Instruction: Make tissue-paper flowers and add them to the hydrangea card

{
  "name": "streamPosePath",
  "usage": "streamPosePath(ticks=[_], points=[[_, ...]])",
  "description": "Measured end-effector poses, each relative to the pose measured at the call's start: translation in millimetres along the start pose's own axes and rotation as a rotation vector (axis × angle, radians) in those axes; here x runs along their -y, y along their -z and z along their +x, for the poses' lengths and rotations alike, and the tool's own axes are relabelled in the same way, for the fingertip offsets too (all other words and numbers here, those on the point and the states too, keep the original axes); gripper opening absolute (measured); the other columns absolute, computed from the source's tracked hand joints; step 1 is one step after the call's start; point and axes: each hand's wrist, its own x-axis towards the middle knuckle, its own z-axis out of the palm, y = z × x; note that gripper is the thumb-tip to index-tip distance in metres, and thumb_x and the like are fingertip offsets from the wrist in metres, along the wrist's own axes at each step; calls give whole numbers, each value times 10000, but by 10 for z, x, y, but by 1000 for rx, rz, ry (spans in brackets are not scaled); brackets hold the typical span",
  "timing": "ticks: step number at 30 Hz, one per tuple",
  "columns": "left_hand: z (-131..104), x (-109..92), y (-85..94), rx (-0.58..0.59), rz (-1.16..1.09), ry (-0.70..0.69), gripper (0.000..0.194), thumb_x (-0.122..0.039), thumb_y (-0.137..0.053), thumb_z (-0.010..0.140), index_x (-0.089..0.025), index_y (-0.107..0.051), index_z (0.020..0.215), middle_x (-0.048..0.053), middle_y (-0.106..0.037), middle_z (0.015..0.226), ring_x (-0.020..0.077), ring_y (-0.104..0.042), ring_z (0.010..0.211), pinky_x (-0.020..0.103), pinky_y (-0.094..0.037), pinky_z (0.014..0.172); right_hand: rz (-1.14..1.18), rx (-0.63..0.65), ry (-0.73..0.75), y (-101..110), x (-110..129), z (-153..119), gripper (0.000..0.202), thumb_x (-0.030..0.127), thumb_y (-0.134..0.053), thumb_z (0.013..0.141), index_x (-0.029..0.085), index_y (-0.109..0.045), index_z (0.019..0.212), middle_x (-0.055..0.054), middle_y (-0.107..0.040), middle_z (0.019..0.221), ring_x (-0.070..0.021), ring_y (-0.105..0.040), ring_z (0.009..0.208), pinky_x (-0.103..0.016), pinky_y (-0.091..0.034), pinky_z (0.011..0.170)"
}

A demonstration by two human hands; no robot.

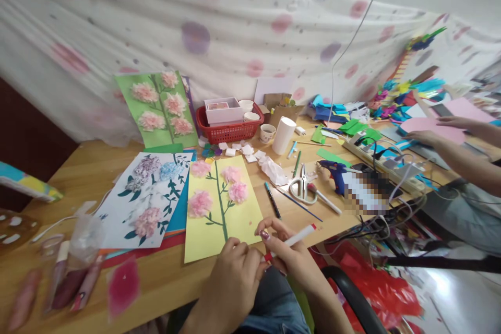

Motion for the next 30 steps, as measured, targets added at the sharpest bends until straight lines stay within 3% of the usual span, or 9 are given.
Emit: streamPosePath(ticks=[3,7,11,15,20,23,25,27,30], points=[[-34,41,85,148,-287,215,391,-257,-265,1007,-205,-482,686,19,-591,621,176,-565,629,287,-429,624,107,-43,27,145,120,47,189,341,-641,810,201,-579,921,132,-262,432,-36,-130,344,-181,-114,359],[-204,228,258,213,-641,646,431,-437,-285,1002,-222,-432,659,-44,-499,469,141,-545,507,251,-415,594,294,-380,296,456,353,108,148,265,-642,765,204,-590,890,135,-216,409,-47,-84,378,-189,-112,376],[-330,380,342,111,-645,703,440,-483,-285,987,-212,-512,725,12,-621,703,171,-608,707,274,-434,725,328,-292,323,517,451,128,116,256,-632,815,194,-625,913,125,-240,374,-46,-103,365,-199,-118,386],[-227,356,246,12,-715,702,335,-492,-442,937,-207,-603,864,48,-665,868,208,-625,879,294,-464,809,393,-222,302,407,444,124,105,216,-670,798,194,-635,895,119,-243,415,-37,-103,378,-189,-108,388],[200,260,-98,-226,-1268,733,426,-553,-490,906,-169,-673,884,127,-680,1160,258,-635,1077,389,-477,970,611,61,151,219,346,146,128,258,-685,778,184,-665,880,97,-282,467,-38,-154,389,-182,-179,396],[397,151,-295,-248,-1535,738,477,-582,-517,882,-183,-667,1097,142,-611,1315,292,-597,1175,434,-486,984,660,228,-6,138,249,191,275,431,-598,849,174,-694,874,70,-328,463,-60,-219,387,-192,-206,389],[398,64,-350,-204,-1520,731,507,-564,-526,887,-186,-636,1207,144,-604,1331,295,-566,1223,420,-483,997,634,223,-37,185,224,208,424,536,-520,882,156,-708,866,69,-306,436,-63,-211,374,-190,-193,378],[283,15,-316,-58,-1456,722,519,-556,-504,901,-165,-637,1215,153,-674,1224,284,-633,1132,404,-522,945,606,133,14,335,260,196,466,562,-498,892,149,-707,841,90,-233,425,-50,-136,364,-178,-159,367],[-13,98,-129,395,-1219,634,426,-483,-486,926,-149,-695,1089,114,-777,889,241,-740,814,377,-590,784,593,-109,168,641,415,132,301,463,-617,852,174,-677,794,102,-183,491,-43,-58,407,-155,-133,369]])
